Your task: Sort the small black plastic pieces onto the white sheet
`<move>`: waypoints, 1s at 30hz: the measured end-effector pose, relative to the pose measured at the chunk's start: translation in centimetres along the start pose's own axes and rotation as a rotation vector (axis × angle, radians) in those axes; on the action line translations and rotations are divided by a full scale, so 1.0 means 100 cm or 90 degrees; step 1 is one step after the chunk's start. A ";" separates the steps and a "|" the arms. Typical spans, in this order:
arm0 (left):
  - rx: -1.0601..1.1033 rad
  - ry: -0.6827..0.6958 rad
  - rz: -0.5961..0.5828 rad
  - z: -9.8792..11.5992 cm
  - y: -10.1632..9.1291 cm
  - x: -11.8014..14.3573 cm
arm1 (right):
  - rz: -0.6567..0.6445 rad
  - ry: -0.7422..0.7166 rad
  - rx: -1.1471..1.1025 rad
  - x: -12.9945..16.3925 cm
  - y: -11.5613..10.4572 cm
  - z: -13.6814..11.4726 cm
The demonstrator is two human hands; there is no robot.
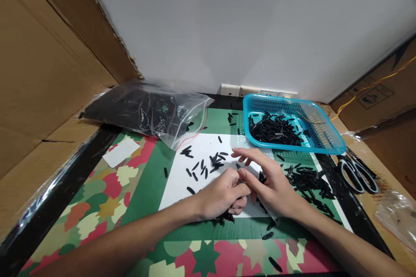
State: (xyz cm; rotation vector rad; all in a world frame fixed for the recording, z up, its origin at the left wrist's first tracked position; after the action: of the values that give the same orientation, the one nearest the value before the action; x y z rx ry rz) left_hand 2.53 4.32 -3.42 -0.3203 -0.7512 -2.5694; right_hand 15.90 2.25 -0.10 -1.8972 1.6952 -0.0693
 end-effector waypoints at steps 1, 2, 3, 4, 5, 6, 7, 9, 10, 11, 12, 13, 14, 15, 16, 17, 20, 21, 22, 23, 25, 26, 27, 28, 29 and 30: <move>0.007 0.004 0.000 0.000 0.000 0.000 | 0.011 -0.004 0.002 0.002 -0.001 0.000; 0.021 0.010 0.005 0.001 -0.001 -0.001 | 0.022 -0.012 0.001 0.003 -0.003 0.001; 0.042 0.015 0.014 0.001 -0.002 -0.001 | 0.031 -0.028 -0.001 0.005 -0.005 0.000; 0.069 0.019 0.026 0.001 -0.003 -0.002 | 0.041 -0.053 0.000 0.007 -0.006 -0.002; 0.096 0.020 0.036 0.001 -0.004 -0.002 | 0.052 -0.084 0.011 0.009 -0.008 -0.004; 0.120 0.017 0.042 0.001 -0.006 -0.003 | 0.061 -0.119 0.032 0.011 -0.009 -0.007; 0.141 0.013 0.043 0.001 -0.007 -0.003 | 0.067 -0.154 0.058 0.012 -0.010 -0.010; 0.168 0.004 0.031 0.001 -0.008 -0.005 | 0.057 -0.195 0.105 0.015 -0.010 -0.014; 0.174 0.001 0.022 0.001 -0.008 -0.005 | 0.042 -0.201 0.117 0.015 -0.009 -0.015; 0.172 0.001 0.017 0.001 -0.008 -0.005 | 0.024 -0.199 0.118 0.015 -0.008 -0.015; 0.163 0.004 0.014 0.001 -0.009 -0.005 | 0.008 -0.189 0.109 0.015 -0.006 -0.015; 0.148 0.008 0.015 0.001 -0.009 -0.006 | -0.006 -0.175 0.094 0.015 -0.005 -0.015; 0.130 0.015 0.022 0.001 -0.009 -0.005 | -0.016 -0.162 0.077 0.015 -0.003 -0.015; 0.111 0.025 0.033 0.001 -0.010 -0.005 | -0.023 -0.152 0.060 0.016 -0.001 -0.016; 0.091 0.035 0.047 0.001 -0.010 -0.005 | -0.031 -0.145 0.049 0.016 0.001 -0.017; 0.074 0.046 0.065 0.001 -0.011 -0.005 | -0.037 -0.140 0.047 0.017 0.004 -0.019; 0.030 0.076 0.122 0.000 -0.013 -0.004 | -0.046 -0.135 0.080 0.019 0.011 -0.024; 0.015 0.085 0.138 0.000 -0.014 -0.004 | -0.049 -0.128 0.091 0.020 0.013 -0.024; 0.001 0.092 0.153 -0.001 -0.015 -0.003 | -0.052 -0.118 0.097 0.020 0.015 -0.024; -0.015 0.097 0.165 -0.001 -0.016 -0.003 | -0.058 -0.107 0.095 0.021 0.016 -0.024; -0.046 0.098 0.183 -0.002 -0.018 -0.002 | -0.080 -0.079 0.087 0.021 0.018 -0.021; -0.057 0.096 0.191 -0.002 -0.019 -0.002 | -0.090 -0.067 0.085 0.021 0.020 -0.019; -0.065 0.094 0.200 -0.002 -0.020 -0.002 | -0.097 -0.061 0.088 0.021 0.020 -0.018; -0.069 0.094 0.208 -0.002 -0.020 -0.002 | -0.100 -0.060 0.096 0.021 0.021 -0.017; -0.071 0.095 0.215 -0.002 -0.020 -0.001 | -0.102 -0.061 0.107 0.021 0.021 -0.017; -0.071 0.098 0.221 -0.001 -0.020 -0.001 | -0.104 -0.063 0.118 0.022 0.022 -0.017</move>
State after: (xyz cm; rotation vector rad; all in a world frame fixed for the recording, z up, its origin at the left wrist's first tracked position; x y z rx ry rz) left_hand 1.69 5.78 -4.47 -0.2583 -0.4528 -2.2789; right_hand 13.65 -0.45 -0.37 -1.8639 1.4162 -0.1854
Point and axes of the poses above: each hand's wrist, its own x-axis away from the middle knuckle, its own y-axis out of the palm, z = x × y, the point moved 4 cm from there along -x, towards the middle knuckle, and after that the axes turned 1 degree about -y, right-handed, at the moved point
